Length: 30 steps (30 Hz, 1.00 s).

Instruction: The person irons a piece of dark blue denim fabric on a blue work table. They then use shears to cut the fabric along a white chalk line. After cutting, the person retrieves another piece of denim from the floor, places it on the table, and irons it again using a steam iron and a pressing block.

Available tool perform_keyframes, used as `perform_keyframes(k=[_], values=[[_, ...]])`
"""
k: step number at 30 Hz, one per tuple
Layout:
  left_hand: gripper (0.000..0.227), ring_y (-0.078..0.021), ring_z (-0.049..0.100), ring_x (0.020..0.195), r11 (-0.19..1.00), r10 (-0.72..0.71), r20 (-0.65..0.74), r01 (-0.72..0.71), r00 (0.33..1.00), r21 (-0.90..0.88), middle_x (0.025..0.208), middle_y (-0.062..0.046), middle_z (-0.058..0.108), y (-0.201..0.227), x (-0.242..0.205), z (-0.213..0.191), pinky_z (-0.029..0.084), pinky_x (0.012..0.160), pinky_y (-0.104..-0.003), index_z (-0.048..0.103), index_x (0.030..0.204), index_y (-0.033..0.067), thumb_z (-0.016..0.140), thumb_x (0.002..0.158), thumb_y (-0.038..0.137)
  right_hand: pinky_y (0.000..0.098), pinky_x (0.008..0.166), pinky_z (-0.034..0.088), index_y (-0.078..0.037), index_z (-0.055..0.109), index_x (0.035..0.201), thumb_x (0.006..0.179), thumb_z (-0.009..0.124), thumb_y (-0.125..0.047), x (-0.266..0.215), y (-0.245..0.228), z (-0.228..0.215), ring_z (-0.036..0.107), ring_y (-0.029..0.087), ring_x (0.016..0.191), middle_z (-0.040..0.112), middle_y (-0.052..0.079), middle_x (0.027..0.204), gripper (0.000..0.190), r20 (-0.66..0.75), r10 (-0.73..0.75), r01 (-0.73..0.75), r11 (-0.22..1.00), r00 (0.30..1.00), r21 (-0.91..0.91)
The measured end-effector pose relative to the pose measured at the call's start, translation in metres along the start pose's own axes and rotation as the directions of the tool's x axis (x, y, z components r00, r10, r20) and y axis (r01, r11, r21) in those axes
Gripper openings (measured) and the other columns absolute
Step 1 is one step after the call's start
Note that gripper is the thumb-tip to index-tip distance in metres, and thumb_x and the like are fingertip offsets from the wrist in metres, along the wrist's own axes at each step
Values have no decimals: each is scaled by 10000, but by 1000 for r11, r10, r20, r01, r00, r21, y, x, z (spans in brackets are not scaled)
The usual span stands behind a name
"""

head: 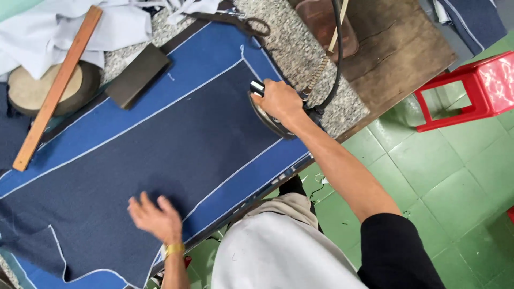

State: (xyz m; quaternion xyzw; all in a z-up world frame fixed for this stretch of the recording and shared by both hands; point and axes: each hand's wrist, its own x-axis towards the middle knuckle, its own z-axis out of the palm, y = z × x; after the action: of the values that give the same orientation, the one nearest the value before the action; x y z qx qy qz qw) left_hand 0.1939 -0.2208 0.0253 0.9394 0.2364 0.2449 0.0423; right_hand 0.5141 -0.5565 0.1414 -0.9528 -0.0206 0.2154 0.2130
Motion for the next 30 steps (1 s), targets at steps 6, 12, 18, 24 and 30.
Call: perform_keyframes(k=[6, 12, 18, 24, 30], values=[[505, -494, 336, 1459, 983, -135, 160, 152, 978, -100, 1585, -295, 412, 108, 19, 45, 277, 1115, -640, 574, 1415, 13, 495, 1065, 368, 398, 426, 484, -29, 630, 956, 1042, 603, -497, 20, 67, -24, 597, 254, 515, 619, 93, 669, 476, 97, -187, 191, 981, 978, -35], [596, -464, 360, 1478, 989, -149, 151, 146, 977, 33, 1600, -289, 451, 115, 22, 48, 287, 1144, -605, 605, 1432, -13, 453, 1040, 408, 479, 595, 552, -50, 655, 977, 1023, 559, -522, 19, 108, -48, 695, 336, 684, 706, 124, 796, 484, 273, -225, 244, 969, 935, -36], [538, -476, 413, 1466, 988, -140, 80, 134, 987, 77, 1578, -293, 510, 120, 19, 47, 322, 1154, -596, 632, 1429, 3, 533, 1026, 345, 286, 480, 477, -83, 599, 935, 1028, 566, -529, 57, 122, -128, 597, 176, 591, 631, 49, 768, 457, 367, -60, 113, 986, 928, -124], [563, -444, 394, 1492, 977, -197, 122, 184, 973, 109, 1596, -258, 495, 121, 21, 51, 300, 1179, -554, 607, 1435, 41, 493, 1016, 399, 569, 839, 515, 23, 684, 1075, 938, 577, -689, 175, 180, -162, 666, 506, 1035, 714, 303, 1068, 733, -47, -69, 64, 993, 997, -101], [552, -419, 398, 1506, 971, -215, 124, 199, 969, 134, 1614, -229, 478, 117, 20, 56, 298, 1204, -520, 595, 1436, 60, 533, 985, 372, 470, 589, 484, -19, 608, 859, 978, 664, -627, 265, 193, -161, 669, 362, 707, 670, 180, 787, 622, -35, 97, -94, 992, 995, 89]])
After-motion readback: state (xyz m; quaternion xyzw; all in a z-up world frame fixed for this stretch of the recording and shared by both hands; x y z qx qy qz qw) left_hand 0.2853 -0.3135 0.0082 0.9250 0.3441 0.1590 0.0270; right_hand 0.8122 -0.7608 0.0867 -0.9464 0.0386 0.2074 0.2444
